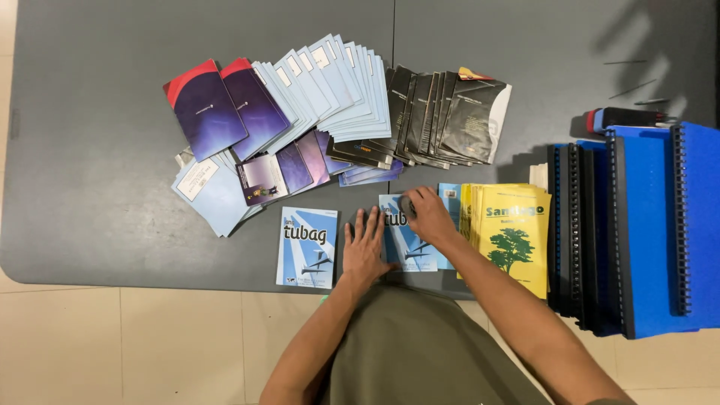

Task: The person is using a hand-held stamp to mark several stacks of booklets on a table.

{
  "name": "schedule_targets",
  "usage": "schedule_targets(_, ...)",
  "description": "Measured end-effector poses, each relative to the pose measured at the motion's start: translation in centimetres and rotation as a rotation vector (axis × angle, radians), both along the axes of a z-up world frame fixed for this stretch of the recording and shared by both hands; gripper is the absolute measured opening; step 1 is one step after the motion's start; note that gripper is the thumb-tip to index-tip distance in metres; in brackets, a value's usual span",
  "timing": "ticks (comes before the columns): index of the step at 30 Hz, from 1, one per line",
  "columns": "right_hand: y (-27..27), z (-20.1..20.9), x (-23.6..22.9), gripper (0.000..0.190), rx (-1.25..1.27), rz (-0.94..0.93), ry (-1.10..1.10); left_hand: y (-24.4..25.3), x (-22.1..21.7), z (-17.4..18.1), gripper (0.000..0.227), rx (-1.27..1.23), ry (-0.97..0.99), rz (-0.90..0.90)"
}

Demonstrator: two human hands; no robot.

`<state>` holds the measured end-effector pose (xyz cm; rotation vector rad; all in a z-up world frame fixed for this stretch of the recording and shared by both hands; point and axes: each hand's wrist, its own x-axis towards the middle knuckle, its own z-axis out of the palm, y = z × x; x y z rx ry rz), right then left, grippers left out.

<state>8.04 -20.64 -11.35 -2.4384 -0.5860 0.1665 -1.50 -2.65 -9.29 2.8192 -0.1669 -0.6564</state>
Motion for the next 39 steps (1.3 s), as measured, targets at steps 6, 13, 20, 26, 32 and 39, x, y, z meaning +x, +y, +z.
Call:
schedule_targets(6,-0.4,-0.3,0.1,0.041,0.024,0.075,0.007,0.1,0.0,0.1,0.133,-0.011,0.002,0.013)
schedule_targets(13,1.3,1.0,0.0,0.047,-0.002,-0.029,-0.029,0.3,-0.1,0.5,0.134,-0.016,-0.03,0.013)
schedule_targets(20,2.2,1.4,0.1,0.049,0.0,0.038,0.025,0.4,-0.1,0.3,0.133,0.007,-0.026,-0.01)
schedule_targets(26,2.6,0.7,0.3,0.046,0.021,0.062,-0.001,0.7,0.1,1.1,0.132,0.041,0.024,-0.034)
schedule_targets(32,3.9,-0.5,0.3,0.041,0.041,0.05,-0.041,0.6,-0.3,0.5,0.133,0.03,0.007,-0.054)
schedule_targets(39,5.8,1.2,0.9,0.048,-0.105,0.038,0.083,0.7,-0.4,0.0,0.134,0.013,-0.037,-0.044)
